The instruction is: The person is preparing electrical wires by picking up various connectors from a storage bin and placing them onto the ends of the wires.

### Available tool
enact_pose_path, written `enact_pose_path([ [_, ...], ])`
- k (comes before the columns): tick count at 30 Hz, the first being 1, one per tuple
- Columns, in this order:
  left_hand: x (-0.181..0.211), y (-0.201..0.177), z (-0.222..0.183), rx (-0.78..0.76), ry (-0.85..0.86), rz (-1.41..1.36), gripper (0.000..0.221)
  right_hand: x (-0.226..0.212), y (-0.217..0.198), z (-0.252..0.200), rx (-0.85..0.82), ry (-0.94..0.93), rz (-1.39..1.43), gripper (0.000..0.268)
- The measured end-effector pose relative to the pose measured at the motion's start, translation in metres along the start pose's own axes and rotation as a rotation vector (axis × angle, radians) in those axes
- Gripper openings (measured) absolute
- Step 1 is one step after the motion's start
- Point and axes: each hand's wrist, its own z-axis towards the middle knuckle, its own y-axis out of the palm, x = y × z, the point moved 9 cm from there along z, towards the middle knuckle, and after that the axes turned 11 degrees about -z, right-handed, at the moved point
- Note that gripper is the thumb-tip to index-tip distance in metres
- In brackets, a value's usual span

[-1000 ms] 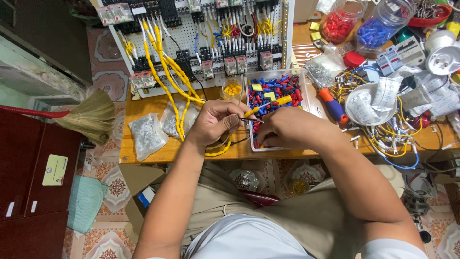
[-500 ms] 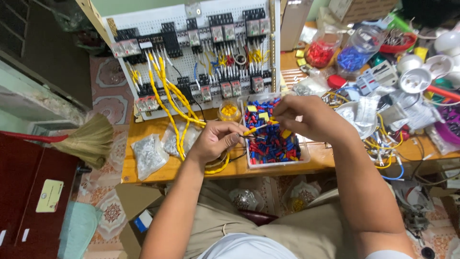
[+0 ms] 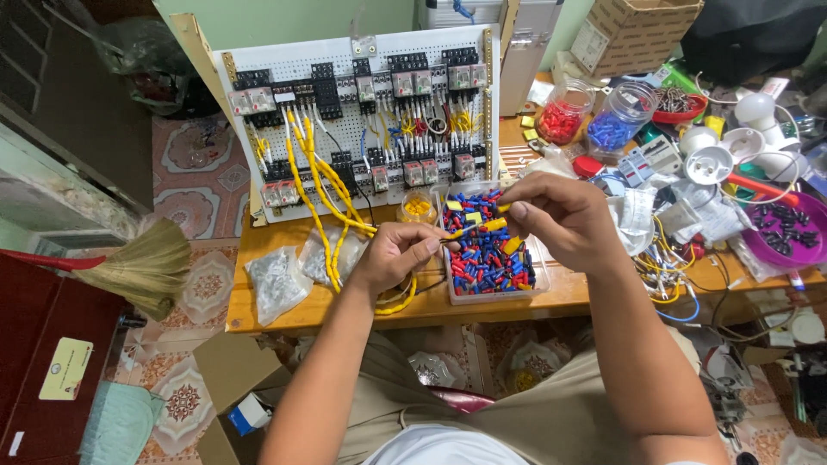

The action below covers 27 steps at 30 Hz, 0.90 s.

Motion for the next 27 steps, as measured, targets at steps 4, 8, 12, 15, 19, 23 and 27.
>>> enact_pose_path([
  [4,-0.010,-0.005,-0.005,0.011,0.001,-0.007,0.022,0.011,0.011,-0.022,0.024,0.037,-0.047,0.017],
  [8,-0.017,-0.010,-0.002,0.004,0.009,0.003,0.023,0.002,0.019,-0.030,0.060,0.051,-0.185,0.017],
  [12,-0.014,-0.009,0.000,0.004,-0.001,0.012,0.022,-0.005,0.019,-0.029,0.077,0.057,-0.224,0.019],
  [15,-0.004,-0.003,-0.003,0.018,0.000,0.009,0.022,-0.016,0.022,-0.025,0.081,0.011,-0.275,0.018],
  [19,0.010,0.004,0.002,0.010,0.010,0.027,0.021,-0.038,0.026,-0.019,0.090,-0.053,-0.471,0.017],
  [23,0.012,0.003,0.003,0.011,0.014,0.061,0.019,-0.048,0.029,-0.023,0.105,-0.171,-0.692,0.010],
  [27,0.022,0.010,0.003,-0.008,0.027,0.126,0.016,-0.061,0.043,-0.017,-0.050,-0.229,-0.761,0.011],
])
